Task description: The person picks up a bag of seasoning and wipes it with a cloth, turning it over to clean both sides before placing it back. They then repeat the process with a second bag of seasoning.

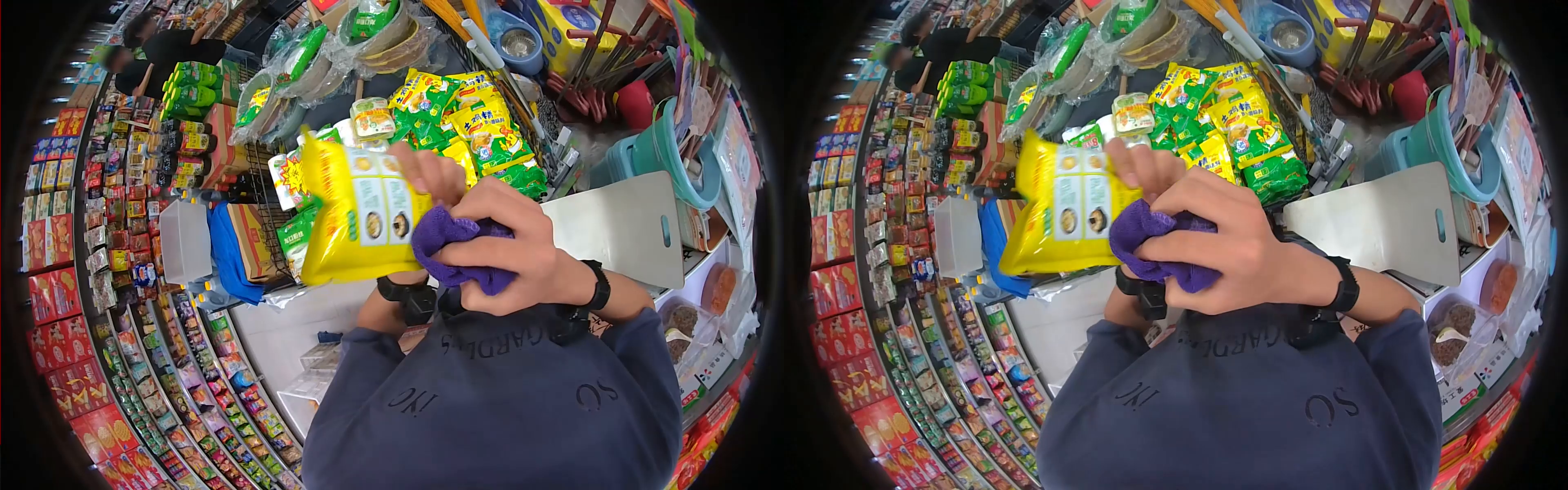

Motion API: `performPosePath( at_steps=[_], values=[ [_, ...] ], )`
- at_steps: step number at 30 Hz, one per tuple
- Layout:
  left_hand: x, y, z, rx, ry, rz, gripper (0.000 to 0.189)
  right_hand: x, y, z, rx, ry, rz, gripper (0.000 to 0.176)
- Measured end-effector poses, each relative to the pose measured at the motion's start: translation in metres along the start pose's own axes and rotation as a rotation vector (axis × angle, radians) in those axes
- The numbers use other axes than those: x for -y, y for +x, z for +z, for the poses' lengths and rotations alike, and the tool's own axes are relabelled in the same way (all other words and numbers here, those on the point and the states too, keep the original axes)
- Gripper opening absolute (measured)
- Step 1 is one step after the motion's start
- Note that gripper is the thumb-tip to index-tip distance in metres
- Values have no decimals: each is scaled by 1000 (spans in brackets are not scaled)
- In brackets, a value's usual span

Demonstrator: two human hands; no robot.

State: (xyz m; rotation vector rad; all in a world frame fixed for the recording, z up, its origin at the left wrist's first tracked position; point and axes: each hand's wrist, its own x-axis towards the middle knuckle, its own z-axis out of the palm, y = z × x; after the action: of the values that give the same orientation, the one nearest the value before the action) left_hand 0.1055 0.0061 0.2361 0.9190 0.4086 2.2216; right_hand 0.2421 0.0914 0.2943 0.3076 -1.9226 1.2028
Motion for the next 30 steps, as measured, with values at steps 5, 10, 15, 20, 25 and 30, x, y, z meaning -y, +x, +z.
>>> performPosePath(
  at_steps=[5, 10, 15, 20, 25, 30],
  values=[
    [63, -34, -24, 34, -557, -37, 41, 4, 22, 0, -115, -40, -130, 42],
    [54, -51, -20, -31, -530, -271, 42, -4, 36, -1, -53, -40, -88, 41],
    [31, -56, -14, -81, -509, -388, 43, -18, 38, 6, -58, -101, -71, 40],
    [23, -58, -12, -104, -520, -453, 43, -13, 11, 11, 84, -101, -67, 37],
    [25, -50, -18, -74, -566, -528, 44, -14, 30, 2, 7, -99, -42, 34],
    [26, -46, -12, -68, -592, -603, 45, -28, 36, -4, -39, -115, -46, 39]
  ],
)
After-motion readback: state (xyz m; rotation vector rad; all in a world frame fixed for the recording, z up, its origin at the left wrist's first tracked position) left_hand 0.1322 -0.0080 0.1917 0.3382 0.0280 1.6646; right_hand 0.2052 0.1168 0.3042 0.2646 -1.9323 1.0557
